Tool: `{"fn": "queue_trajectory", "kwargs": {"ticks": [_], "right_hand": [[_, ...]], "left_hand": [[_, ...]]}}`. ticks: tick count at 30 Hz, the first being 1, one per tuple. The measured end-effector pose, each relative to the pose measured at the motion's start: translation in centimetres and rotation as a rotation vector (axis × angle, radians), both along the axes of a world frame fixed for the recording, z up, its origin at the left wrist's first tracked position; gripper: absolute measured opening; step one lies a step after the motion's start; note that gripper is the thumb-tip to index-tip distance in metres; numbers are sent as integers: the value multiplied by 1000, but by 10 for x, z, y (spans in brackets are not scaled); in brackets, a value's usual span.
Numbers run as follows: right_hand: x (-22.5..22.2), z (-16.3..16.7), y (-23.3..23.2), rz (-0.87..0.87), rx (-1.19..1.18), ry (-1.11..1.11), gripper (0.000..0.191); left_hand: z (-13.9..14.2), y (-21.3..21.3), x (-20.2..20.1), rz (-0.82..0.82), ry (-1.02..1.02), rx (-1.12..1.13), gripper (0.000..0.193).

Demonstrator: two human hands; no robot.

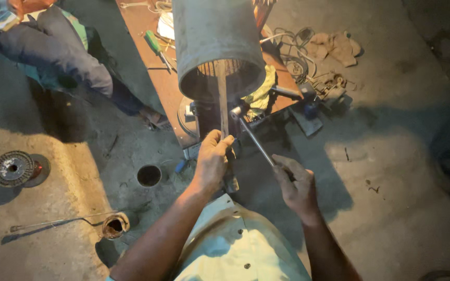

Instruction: The person uses a hammer to repeatedly strike a metal rod held against a cylindrical metal object mounted on a workbench. The person continues hammering the rod throughout the clip.

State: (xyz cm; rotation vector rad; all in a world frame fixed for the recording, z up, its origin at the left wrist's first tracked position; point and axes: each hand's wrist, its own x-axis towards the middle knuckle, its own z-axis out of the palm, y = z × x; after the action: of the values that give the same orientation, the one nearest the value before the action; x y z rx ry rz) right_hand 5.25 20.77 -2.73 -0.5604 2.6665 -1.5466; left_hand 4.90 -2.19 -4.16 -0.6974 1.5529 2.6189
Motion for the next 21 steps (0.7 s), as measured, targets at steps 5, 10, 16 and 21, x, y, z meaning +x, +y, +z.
{"fn": "queue_trajectory", "kwargs": {"ticks": [5, 10, 16, 21], "right_hand": [[0, -3, -12, 23, -86, -31, 30], [2, -4, -12, 24, -37, -50, 31], [4, -11, -8, -26, -47, -15, 32], [9, -15, -9, -77, -77, -42, 33]], "left_hand": [[3, -13, -12, 22, 2, 48, 11], [36, -53, -74, 40, 117, 39, 21], [57, -62, -50, 92, -69, -52, 17], [37, -35, 7, 17, -8, 152, 20]]}}
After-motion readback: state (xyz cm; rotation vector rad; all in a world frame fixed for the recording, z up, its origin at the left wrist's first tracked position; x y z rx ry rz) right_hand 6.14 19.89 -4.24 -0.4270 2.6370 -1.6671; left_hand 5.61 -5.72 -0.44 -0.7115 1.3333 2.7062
